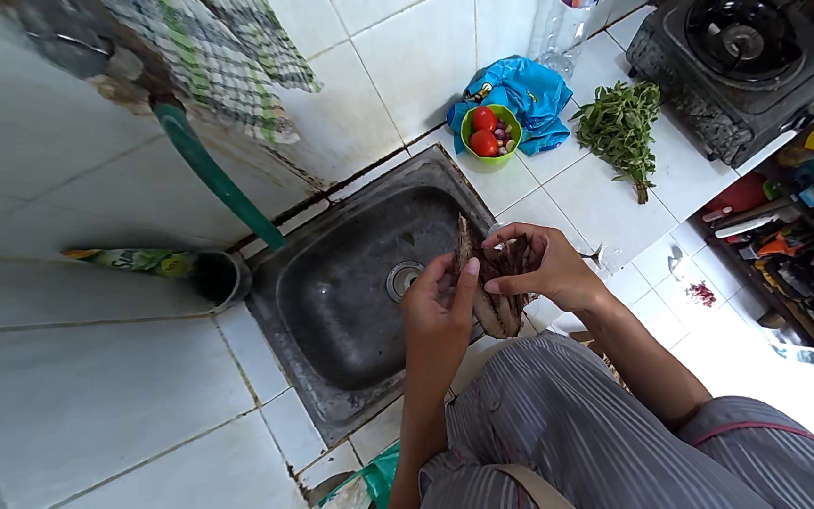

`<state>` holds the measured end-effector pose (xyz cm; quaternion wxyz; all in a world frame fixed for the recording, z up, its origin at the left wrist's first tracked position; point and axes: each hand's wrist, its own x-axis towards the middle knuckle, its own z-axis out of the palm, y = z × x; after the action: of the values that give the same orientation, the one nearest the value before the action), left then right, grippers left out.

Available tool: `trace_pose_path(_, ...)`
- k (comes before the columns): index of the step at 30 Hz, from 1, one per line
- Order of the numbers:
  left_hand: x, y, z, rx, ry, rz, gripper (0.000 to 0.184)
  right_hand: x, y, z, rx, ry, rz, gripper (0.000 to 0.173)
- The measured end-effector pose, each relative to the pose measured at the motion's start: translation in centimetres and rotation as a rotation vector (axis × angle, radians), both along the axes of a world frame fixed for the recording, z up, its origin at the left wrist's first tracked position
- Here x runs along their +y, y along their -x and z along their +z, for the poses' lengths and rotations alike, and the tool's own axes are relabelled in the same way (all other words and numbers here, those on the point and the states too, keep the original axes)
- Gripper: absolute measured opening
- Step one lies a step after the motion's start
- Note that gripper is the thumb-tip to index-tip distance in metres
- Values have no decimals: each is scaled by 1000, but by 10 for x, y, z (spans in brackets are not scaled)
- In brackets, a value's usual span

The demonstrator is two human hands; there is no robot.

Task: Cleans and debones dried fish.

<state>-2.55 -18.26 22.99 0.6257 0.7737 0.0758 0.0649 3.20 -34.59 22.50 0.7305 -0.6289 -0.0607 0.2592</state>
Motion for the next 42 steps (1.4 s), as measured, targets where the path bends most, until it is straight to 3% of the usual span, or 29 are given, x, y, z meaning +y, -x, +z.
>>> trace_pose_path(16, -3, -1, -2, 13, -15, 6, 19, -1, -2, -4, 32, -92, 13, 46)
trace_pose_path(25, -1, -4, -2, -37, -16, 15, 18, 0, 4, 3, -76, 38, 1, 49)
trace_pose_path(42, -7, -4, -3, -55, 81, 39, 19, -2, 0, -3, 41, -113, 17, 47)
